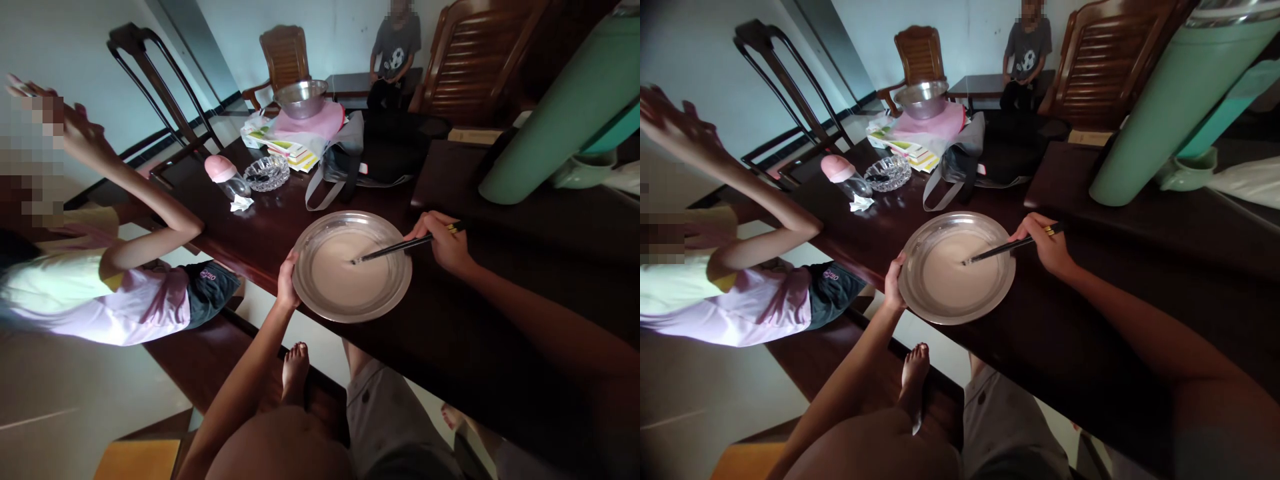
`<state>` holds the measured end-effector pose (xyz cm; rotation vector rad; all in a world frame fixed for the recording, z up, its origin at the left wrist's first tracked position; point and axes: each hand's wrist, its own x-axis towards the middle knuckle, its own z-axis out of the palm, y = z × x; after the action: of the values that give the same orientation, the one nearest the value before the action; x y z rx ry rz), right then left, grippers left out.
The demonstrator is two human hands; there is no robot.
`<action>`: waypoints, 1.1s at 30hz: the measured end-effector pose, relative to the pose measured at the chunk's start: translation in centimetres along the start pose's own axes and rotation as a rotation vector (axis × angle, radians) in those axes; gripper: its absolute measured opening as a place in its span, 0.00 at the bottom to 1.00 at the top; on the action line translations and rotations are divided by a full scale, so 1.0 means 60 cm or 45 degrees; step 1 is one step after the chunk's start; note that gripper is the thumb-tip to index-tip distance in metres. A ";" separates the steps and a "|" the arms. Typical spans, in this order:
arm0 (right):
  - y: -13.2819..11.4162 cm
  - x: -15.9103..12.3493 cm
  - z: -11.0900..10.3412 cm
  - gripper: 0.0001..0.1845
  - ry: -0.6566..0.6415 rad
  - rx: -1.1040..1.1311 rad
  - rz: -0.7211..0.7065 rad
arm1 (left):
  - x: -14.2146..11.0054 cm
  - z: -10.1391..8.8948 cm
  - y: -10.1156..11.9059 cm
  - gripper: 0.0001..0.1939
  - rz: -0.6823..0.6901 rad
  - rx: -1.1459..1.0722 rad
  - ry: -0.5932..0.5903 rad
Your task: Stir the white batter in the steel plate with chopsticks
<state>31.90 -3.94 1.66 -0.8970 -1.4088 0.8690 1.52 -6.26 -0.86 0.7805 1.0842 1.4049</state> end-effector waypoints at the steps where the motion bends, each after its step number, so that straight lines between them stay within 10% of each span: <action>1: 0.000 -0.001 0.000 0.24 -0.014 0.023 0.017 | 0.000 0.000 0.000 0.23 -0.002 0.004 -0.003; 33: 0.007 0.000 -0.002 0.23 -0.100 0.035 0.005 | -0.004 0.004 0.003 0.25 -0.006 -0.002 -0.033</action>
<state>32.01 -3.78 1.29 -0.8530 -1.4599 0.9325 1.67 -6.43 -0.58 0.7925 1.0643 1.3884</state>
